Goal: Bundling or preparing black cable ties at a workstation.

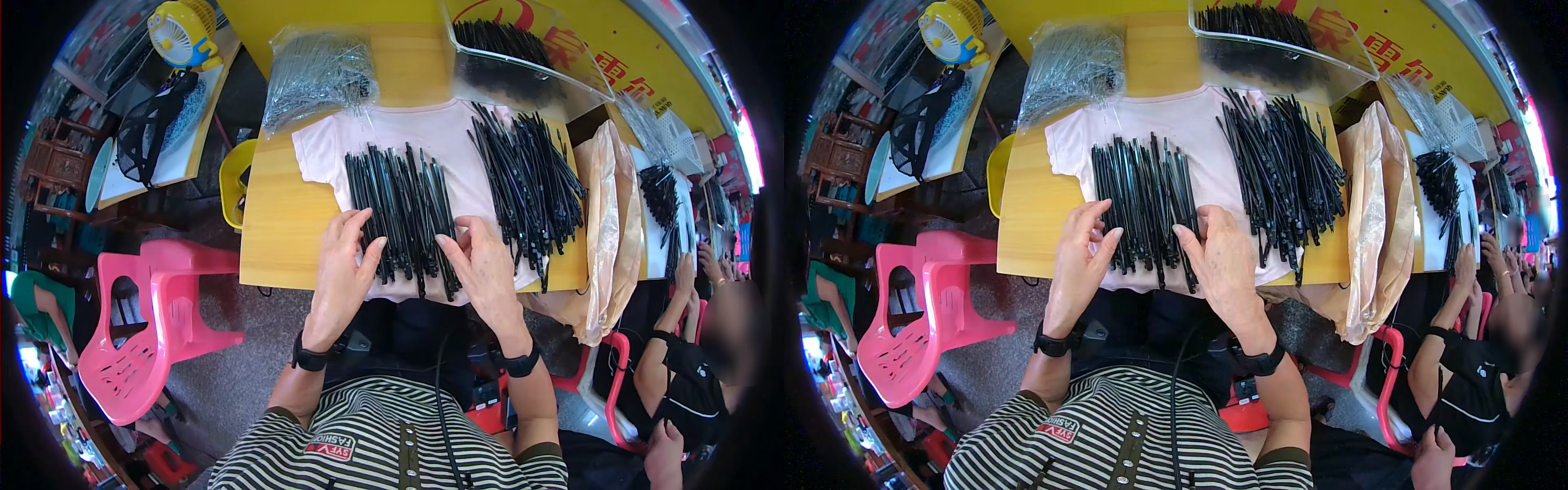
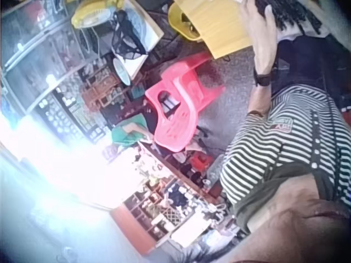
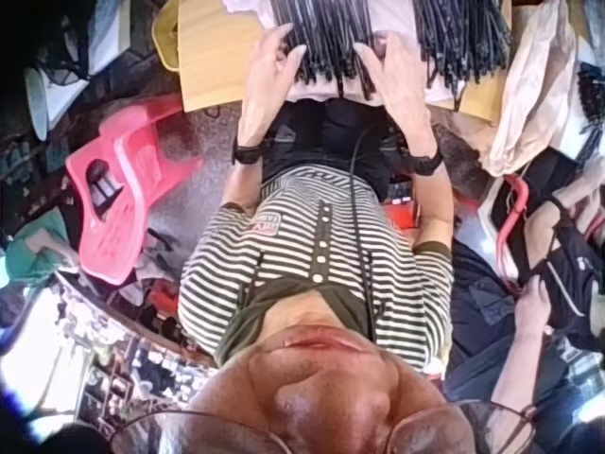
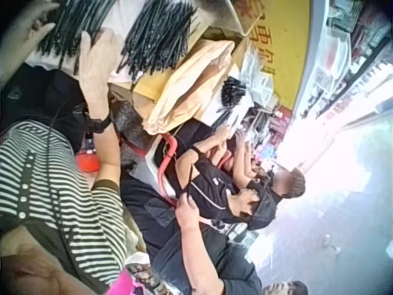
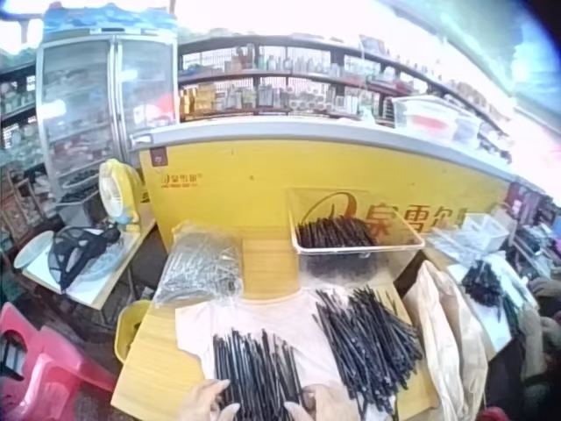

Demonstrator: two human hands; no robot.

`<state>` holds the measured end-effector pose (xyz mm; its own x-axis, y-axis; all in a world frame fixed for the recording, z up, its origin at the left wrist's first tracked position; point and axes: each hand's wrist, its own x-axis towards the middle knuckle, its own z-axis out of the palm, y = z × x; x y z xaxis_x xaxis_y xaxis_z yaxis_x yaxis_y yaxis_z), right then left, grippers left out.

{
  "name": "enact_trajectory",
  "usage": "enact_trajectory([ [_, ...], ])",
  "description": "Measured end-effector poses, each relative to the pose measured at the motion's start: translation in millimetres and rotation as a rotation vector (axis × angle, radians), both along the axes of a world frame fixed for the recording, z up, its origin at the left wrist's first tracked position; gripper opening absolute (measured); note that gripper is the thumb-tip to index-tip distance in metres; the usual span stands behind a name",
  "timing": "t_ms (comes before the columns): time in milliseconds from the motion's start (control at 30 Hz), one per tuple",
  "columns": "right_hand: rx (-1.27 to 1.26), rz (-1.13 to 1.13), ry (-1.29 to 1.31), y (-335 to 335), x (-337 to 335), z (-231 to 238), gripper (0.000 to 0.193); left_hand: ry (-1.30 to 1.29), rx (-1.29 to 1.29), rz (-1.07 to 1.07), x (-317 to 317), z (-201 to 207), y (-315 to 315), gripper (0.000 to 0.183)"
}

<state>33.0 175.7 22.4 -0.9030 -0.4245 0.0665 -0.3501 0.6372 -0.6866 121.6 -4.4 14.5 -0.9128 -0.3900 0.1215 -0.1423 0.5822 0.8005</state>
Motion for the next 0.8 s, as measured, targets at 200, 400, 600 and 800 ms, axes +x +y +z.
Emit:
enact_trajectory([
  [200, 0.009, -0.024, -0.098, -9.2, 3.8, 2.4, 0.034, 0.038, -0.094, 0.000, -3.2, -1.2, -0.4, 0.038],
  [400, -0.245, 0.052, -0.230, -20.1, 7.0, -8.9, 0.036, 0.027, 0.029, 0.016, -6.1, -8.7, -3.3, 0.039],
  [600, -0.309, 0.057, -0.208, -36.7, 9.0, -20.0, 0.037, 0.041, -0.023, 0.031, -9.9, -10.5, -10.0, 0.037],
  [800, -0.342, 0.069, -0.155, -41.8, 10.2, -23.7, 0.039, 0.017, 0.093, 0.022, -12.4, -16.6, -15.1, 0.036],
])
